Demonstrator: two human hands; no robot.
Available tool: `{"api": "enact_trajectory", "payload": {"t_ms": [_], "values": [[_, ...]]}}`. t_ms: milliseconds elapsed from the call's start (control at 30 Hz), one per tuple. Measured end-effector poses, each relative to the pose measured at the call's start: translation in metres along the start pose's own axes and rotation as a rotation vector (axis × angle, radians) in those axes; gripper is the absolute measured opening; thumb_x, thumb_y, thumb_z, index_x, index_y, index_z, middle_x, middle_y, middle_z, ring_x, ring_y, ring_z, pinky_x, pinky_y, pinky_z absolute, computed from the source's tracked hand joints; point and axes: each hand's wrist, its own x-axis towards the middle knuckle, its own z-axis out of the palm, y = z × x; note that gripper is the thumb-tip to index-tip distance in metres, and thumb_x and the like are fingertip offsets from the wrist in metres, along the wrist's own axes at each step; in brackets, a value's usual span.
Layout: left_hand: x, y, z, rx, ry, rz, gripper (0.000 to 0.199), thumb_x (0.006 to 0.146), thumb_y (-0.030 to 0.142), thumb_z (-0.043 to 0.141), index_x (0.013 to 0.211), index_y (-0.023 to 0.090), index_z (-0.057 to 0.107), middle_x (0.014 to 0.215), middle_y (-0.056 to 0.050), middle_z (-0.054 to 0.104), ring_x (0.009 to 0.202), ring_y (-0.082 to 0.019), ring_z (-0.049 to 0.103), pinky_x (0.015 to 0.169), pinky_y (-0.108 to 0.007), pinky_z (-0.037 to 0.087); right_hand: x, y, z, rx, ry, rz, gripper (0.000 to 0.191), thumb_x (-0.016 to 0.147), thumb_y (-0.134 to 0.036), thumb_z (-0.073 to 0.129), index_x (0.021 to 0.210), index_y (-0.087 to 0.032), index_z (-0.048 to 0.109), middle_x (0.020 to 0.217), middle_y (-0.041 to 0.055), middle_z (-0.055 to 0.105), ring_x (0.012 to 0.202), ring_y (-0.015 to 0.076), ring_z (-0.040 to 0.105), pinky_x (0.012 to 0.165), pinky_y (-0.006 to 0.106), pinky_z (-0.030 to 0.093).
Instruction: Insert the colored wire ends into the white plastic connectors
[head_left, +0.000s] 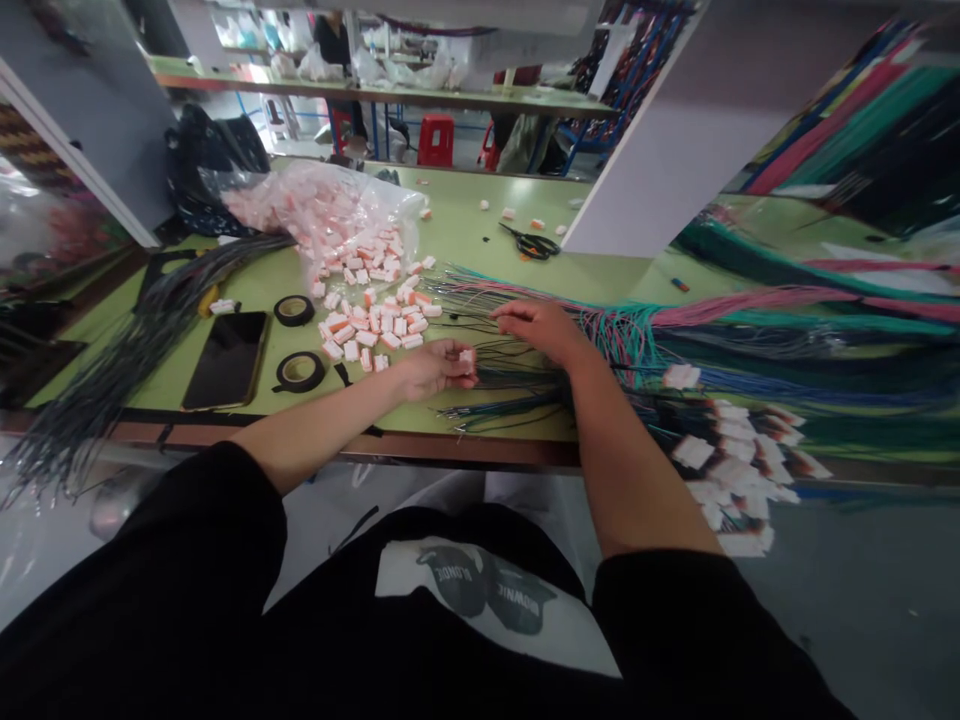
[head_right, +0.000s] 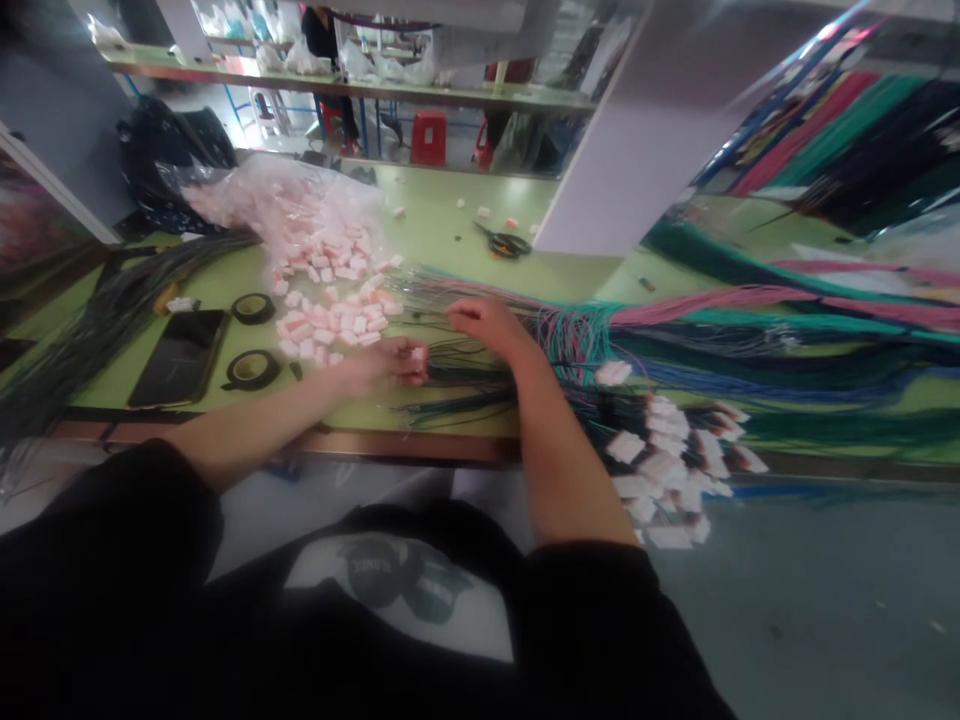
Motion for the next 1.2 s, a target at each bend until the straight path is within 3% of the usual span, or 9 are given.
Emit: {"api": "enact_trajectory", "payload": {"t_ms": [100,267,467,800,1200], "values": [[0.0,0.0,0.0,-0.015,0.054,-0.006,0.021,0.074,-0.003,0.055,0.088,0.012,0.049,0.062,0.003,0.057,0.057,-0.008,0.06,0.065,-0.024,0.05,-0.017,-0.009,0.011,0.127,-0.016,-0.04,0.025,0.073,-0.034,0.054,0.084,-0.017,0.069,0.071,0.0009,0.066,0.065,0.0135,0.056,0.063,0.026,0.041],[-0.002,0.0,0.0,-0.04,0.033,-0.009,0.026,0.072,-0.003,0.057,0.092,0.012,0.05,0.065,0.002,0.058,0.059,-0.009,0.06,0.066,-0.025,0.05,-0.034,-0.028,0.026,0.165,0.069,-0.105,0.02,0.073,-0.034,0.057,0.077,-0.019,0.069,0.069,0.0001,0.065,0.06,0.0118,0.052,0.059,0.025,0.039],[-0.003,-0.001,0.0,-0.077,0.019,0.014,0.028,0.067,-0.006,0.058,0.087,0.013,0.051,0.063,0.002,0.058,0.059,-0.01,0.06,0.063,-0.025,0.049,-0.049,-0.044,0.022,0.234,0.187,-0.196,0.014,0.075,-0.031,0.057,0.074,-0.021,0.066,0.073,0.0003,0.066,0.067,0.0132,0.056,0.064,0.026,0.042],[-0.003,-0.001,0.0,-0.063,-0.02,0.012,0.03,0.065,-0.004,0.061,0.088,0.013,0.052,0.063,0.003,0.059,0.059,-0.01,0.06,0.061,-0.025,0.049,-0.056,-0.034,0.028,-0.158,0.175,-0.078,0.015,0.073,-0.019,0.049,0.065,-0.019,0.061,0.066,0.002,0.062,0.062,0.0135,0.051,0.059,0.025,0.036],[-0.002,-0.003,-0.002,-0.038,-0.005,0.005,0.03,0.065,-0.002,0.063,0.089,0.013,0.052,0.068,0.001,0.059,0.061,-0.01,0.06,0.063,-0.025,0.049,-0.056,-0.039,0.032,-0.233,0.142,-0.043,0.014,0.074,-0.021,0.046,0.067,-0.02,0.059,0.068,0.0035,0.061,0.066,0.0154,0.052,0.063,0.027,0.036]]}}
